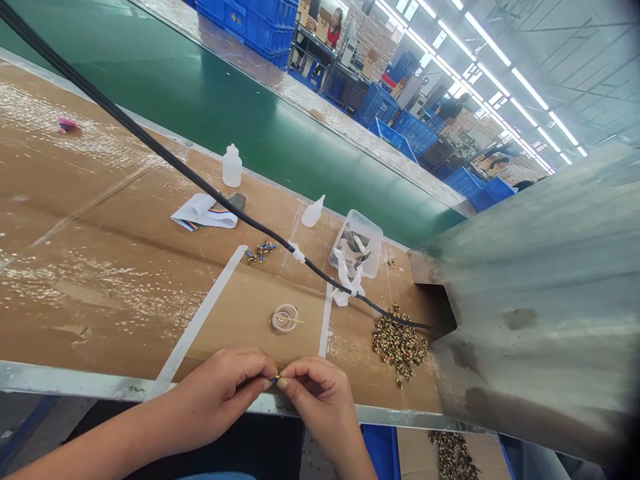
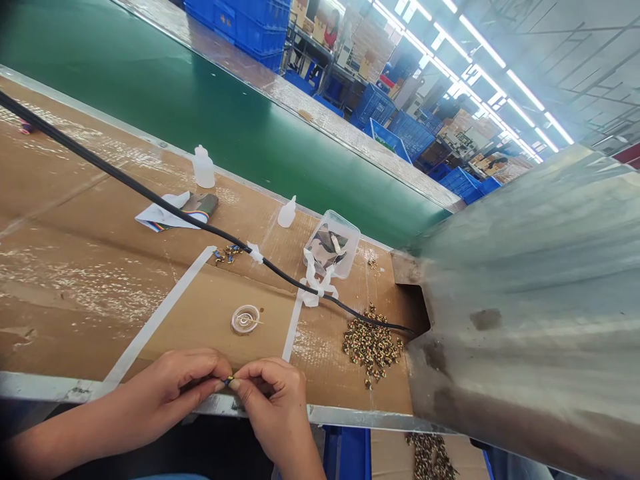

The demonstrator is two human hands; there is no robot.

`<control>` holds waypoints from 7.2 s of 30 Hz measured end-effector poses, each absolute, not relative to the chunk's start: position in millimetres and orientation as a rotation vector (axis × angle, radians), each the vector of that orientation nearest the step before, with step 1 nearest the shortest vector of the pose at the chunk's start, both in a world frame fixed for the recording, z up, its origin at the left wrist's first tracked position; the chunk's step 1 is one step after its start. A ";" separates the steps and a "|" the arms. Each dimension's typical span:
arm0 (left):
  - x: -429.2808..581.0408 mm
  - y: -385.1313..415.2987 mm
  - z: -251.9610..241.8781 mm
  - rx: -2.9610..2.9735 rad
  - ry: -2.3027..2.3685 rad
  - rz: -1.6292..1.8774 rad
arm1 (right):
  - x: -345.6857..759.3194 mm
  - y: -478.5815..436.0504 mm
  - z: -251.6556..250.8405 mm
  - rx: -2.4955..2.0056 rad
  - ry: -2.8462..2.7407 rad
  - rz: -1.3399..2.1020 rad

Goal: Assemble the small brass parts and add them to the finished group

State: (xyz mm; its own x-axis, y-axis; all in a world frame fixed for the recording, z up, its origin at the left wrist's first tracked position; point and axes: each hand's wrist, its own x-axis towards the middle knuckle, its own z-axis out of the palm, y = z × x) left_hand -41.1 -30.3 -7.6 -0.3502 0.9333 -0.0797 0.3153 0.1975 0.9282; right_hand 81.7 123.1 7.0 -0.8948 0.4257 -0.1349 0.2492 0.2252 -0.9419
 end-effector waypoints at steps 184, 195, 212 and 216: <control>-32.8 -43.8 -4.3 0.895 1.943 1.342 | 77.6 95.3 -9.9 -0.712 -1.856 2.107; -28.5 -43.9 -6.5 0.974 2.040 1.307 | 78.0 99.0 -8.8 -0.696 -1.807 2.206; -23.0 -41.0 -7.8 0.939 2.060 1.360 | 75.7 99.1 -7.4 -0.737 -1.863 2.166; -24.9 -41.1 -12.5 0.994 2.066 1.311 | 75.3 100.2 -8.4 -0.729 -1.850 2.209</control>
